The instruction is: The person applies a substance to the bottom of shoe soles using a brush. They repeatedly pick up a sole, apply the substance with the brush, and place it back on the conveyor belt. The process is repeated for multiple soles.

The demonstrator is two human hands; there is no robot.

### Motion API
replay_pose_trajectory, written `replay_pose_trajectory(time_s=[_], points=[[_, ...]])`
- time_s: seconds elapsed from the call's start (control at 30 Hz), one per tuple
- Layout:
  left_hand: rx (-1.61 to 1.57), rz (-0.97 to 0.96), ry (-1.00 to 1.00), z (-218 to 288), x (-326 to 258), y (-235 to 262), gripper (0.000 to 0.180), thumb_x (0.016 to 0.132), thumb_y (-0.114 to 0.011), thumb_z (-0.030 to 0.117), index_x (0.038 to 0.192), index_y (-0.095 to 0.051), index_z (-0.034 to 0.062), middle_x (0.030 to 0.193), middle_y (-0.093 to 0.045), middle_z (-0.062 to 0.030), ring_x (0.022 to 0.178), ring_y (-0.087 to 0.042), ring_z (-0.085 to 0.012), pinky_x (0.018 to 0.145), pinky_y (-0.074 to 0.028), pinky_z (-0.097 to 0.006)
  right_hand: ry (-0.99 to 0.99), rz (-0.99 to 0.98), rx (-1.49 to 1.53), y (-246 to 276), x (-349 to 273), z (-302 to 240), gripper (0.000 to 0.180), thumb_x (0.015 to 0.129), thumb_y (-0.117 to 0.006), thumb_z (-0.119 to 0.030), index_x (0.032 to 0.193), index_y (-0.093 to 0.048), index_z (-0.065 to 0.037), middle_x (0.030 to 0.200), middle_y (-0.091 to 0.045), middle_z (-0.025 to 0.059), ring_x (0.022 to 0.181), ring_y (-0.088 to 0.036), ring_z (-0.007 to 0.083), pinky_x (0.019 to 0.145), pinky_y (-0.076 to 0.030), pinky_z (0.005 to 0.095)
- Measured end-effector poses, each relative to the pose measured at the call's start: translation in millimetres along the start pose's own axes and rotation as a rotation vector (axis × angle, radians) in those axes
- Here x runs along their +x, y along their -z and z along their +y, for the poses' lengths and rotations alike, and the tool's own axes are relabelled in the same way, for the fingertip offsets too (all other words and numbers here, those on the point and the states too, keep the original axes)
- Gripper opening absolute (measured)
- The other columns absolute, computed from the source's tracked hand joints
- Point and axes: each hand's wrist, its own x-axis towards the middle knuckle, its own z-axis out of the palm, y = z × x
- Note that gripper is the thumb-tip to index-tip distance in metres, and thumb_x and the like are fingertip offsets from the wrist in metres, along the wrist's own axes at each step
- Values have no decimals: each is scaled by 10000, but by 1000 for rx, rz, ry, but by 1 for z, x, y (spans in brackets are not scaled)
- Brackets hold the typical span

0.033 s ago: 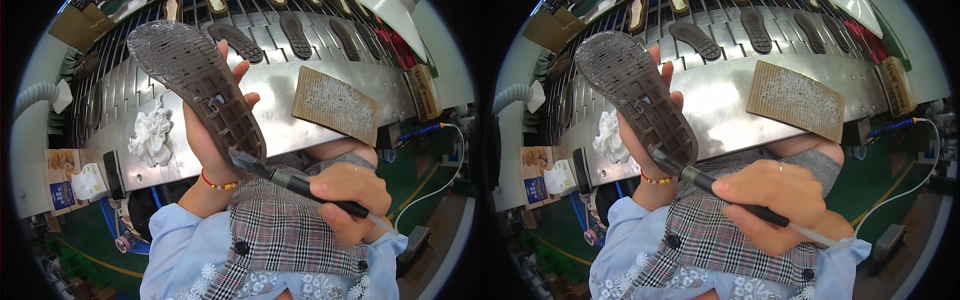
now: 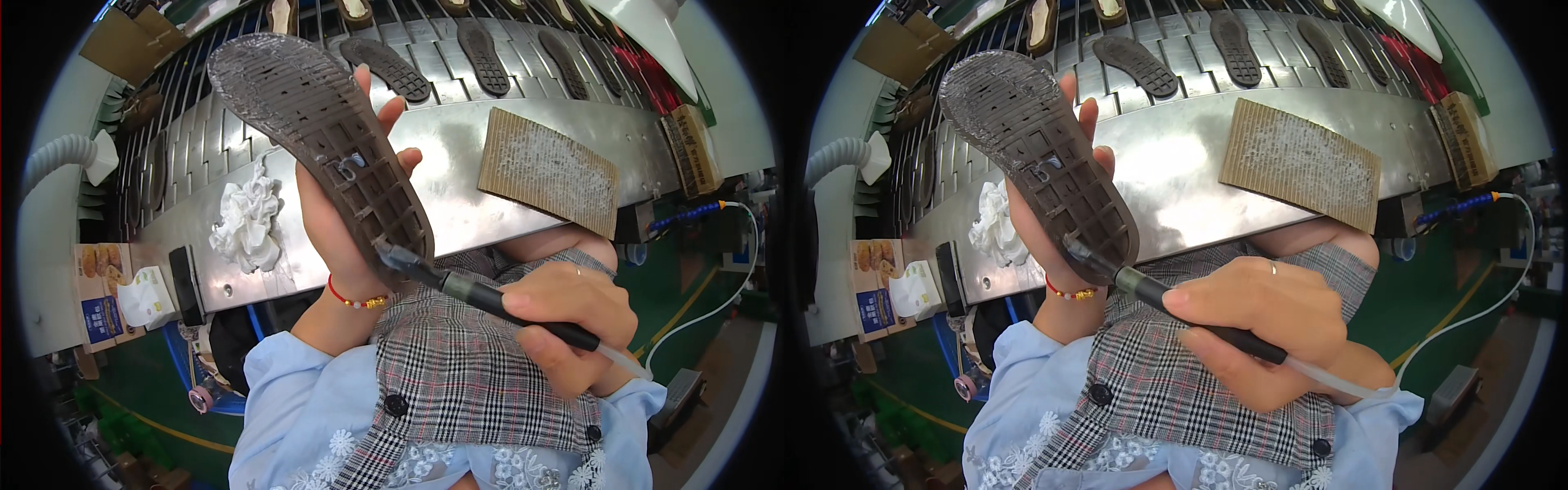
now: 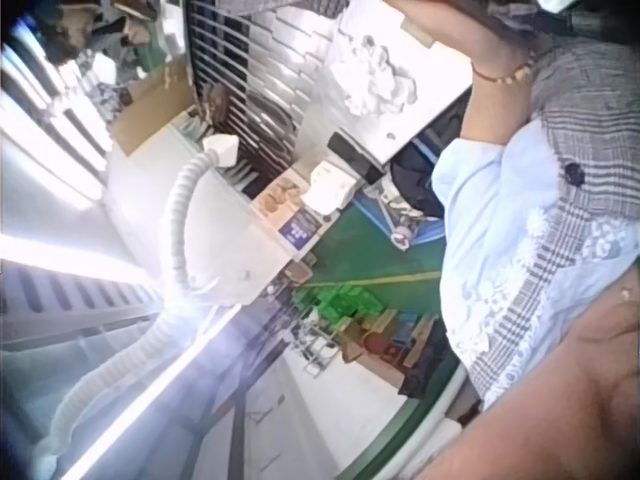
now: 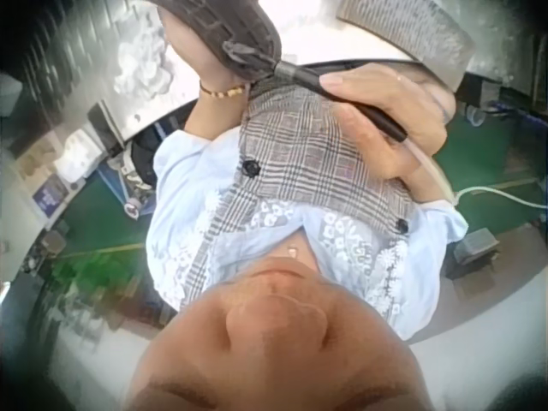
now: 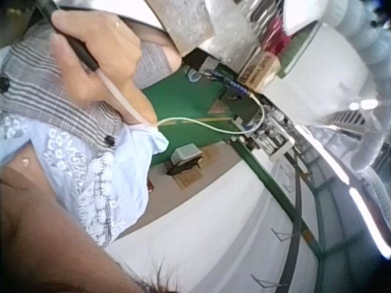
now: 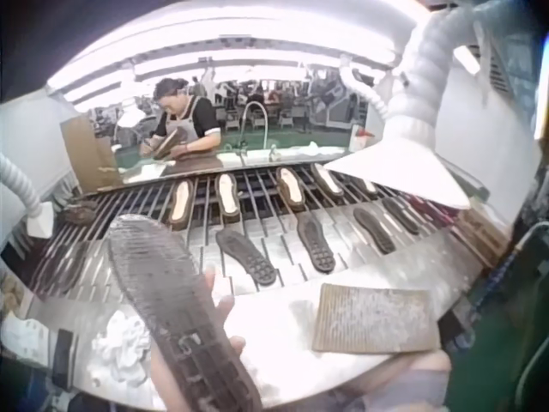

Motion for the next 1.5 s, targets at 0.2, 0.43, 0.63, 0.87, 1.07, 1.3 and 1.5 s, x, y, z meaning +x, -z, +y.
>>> replay_pose_trajectory(time_s=[0.2, 0.43, 0.63, 0.87, 1.07, 1.3, 1.5], points=[[-13, 158, 83, 12, 3, -3, 526, 1034, -205, 389, 1332, -477, 52, 1366, -503, -165, 1232, -523, -266, 874, -575, -413, 5, -60, -23, 6, 1, -2, 350, 697, -736, 15, 1044, -696, -16, 889, -707, 160, 686, -683, 253, 593, -540, 301], [-325, 140, 323, 12, 5, -1, 538, 1030, -249, 402, 1242, -533, -3, 1237, -574, -220, 1181, -563, -294, 875, -563, -412, 83, -183, -121, 11, 3, -4, 333, 639, -745, -5, 972, -720, -1, 906, -690, 199, 664, -683, 271, 543, -537, 297], [-414, 129, 431, 8, 1, -7, 566, 1028, -277, 405, 1309, -476, -44, 1291, -514, -290, 1137, -572, -346, 928, -541, -439, 104, -219, -84, 16, 2, -4, 325, 650, -719, -48, 974, -726, -24, 920, -690, 216, 701, -690, 285, 589, -559, 318], [-487, 249, 611, 8, -3, -18, 609, 1025, -311, 417, 1346, -417, -90, 1330, -461, -318, 1152, -551, -370, 979, -509, -440, 117, -323, -29, 30, 6, -4, 274, 711, -680, -46, 979, -735, -35, 947, -686, 225, 740, -695, 301, 623, -569, 330], [-432, 331, 714, 8, -5, -24, 618, 1017, -339, 447, 1364, -411, -59, 1325, -473, -289, 1178, -521, -357, 946, -513, -437, 81, -303, -63, 32, 12, -9, 109, 729, -720, -82, 831, -744, -110, 849, -708, 182, 667, -699, 251, 559, -550, 300], [-440, 238, 869, 18, -11, -7, 652, 1003, -357, 503, 1368, -424, -33, 1304, -497, -287, 1136, -562, -385, 887, -521, -489, 81, -188, -152, 39, 11, -8, 62, 774, -722, -225, 803, -750, -178, 796, -718, 147, 600, -682, 204, 498, -505, 246], [-484, 157, 923, 22, -15, 3, 751, 987, -305, 570, 1338, -453, -77, 1212, -566, -324, 1032, -630, -412, 864, -543, -498, 139, -239, -126, 44, 15, -8, 58, 767, -713, -189, 766, -741, -138, 818, -710, 174, 606, -676, 217, 530, -526, 274]])
